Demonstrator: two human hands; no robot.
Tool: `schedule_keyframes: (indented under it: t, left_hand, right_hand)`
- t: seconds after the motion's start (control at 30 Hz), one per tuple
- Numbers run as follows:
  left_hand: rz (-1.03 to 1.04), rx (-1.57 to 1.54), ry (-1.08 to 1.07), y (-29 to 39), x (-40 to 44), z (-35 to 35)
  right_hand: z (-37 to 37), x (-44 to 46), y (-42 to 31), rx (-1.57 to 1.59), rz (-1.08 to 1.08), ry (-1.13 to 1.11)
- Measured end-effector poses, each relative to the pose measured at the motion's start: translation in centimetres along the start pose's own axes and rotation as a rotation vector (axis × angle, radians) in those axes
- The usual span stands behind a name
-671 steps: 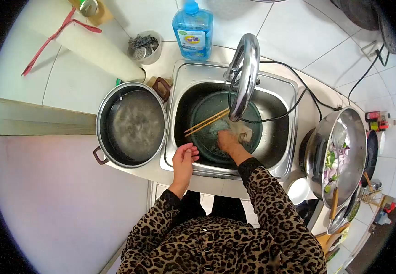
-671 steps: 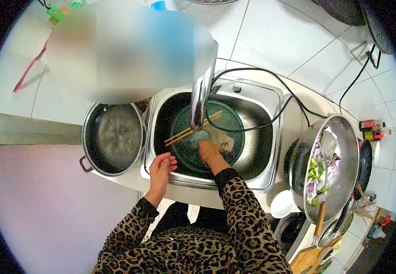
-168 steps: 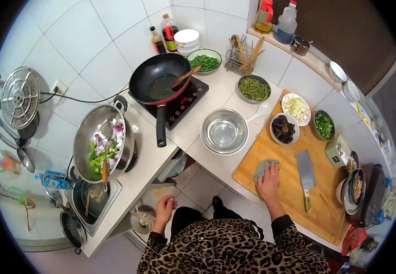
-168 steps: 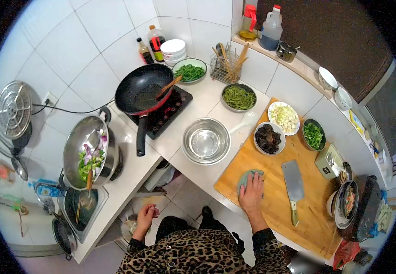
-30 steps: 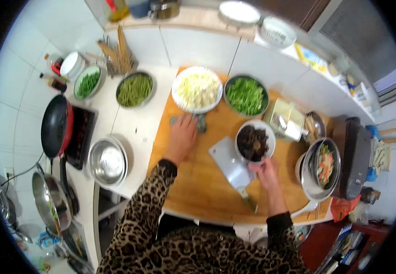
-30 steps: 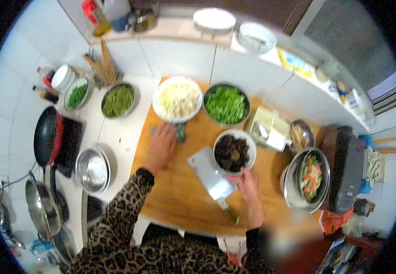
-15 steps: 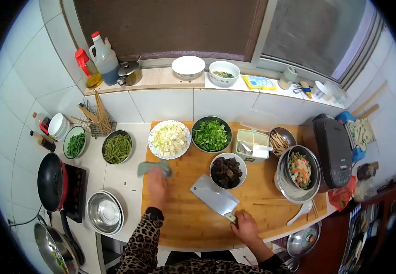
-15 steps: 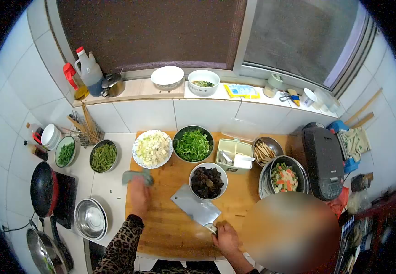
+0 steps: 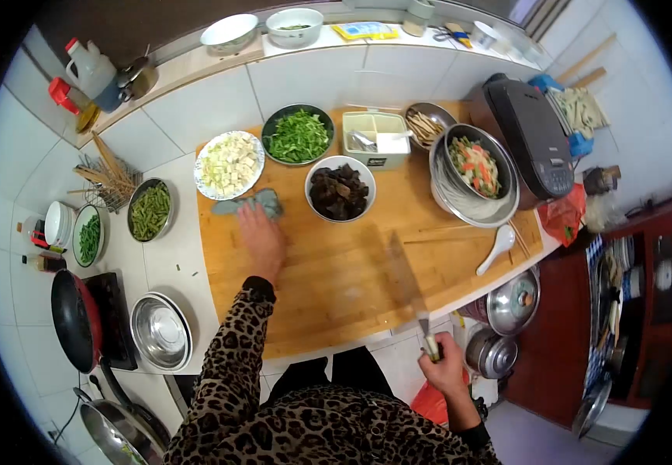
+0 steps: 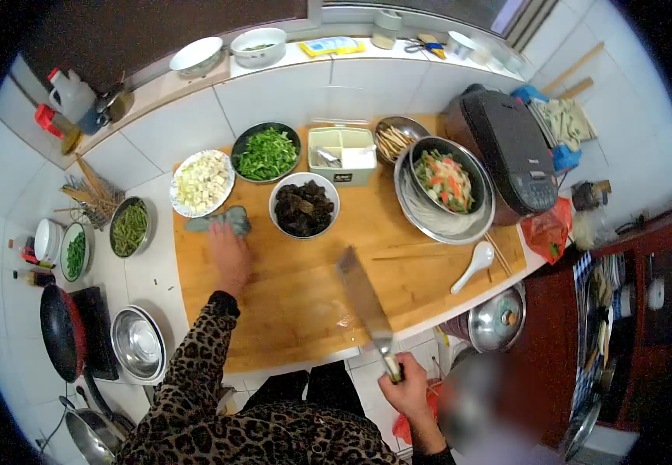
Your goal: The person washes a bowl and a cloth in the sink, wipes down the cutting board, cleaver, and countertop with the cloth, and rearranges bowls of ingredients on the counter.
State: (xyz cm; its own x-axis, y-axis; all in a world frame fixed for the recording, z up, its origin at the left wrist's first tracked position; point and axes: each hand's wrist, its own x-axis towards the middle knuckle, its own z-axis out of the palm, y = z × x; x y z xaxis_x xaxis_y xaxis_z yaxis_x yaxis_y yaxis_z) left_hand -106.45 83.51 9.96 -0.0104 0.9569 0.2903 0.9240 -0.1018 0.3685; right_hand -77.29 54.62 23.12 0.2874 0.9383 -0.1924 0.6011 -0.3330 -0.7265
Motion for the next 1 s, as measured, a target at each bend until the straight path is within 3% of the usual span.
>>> schedule_keyframes:
  t: [0.2, 0.4, 0.57, 0.8, 0.83, 1.0]
  left_hand:
    - [0.276, -0.037, -0.042, 8.3, -3.6, 3.5]
    - [0.402, -0.154, -0.219, 14.6, -7.0, 1.2]
    - [0.564, -0.207, -0.381, 16.3, -4.6, 2.1]
    - [0.57, -0.243, -0.291, 20.9, 1.1, 8.0]
    - [0.595, -0.173, -0.27, 20.7, 1.1, 8.3]
    - [0.541, -0.191, -0.361, 17.0, -5.4, 2.4]
  right_hand:
    - [-2.8, -5.1, 2.5, 0.443, 0.186, 0.347]
    - [-2.9, -7.0, 5.7, 0.334, 0.192, 0.55]
    - [-2.2, -8.1, 7.4, 0.455, 0.248, 0.492]
    - [-3.7, -7.8, 4.9, 0.404, 0.26, 0.457]
    - [-3.2, -8.9, 7.7, 0.35, 0.314, 0.441]
    - [-3.7, -9.2, 7.0, 0.581, 0.358, 0.513]
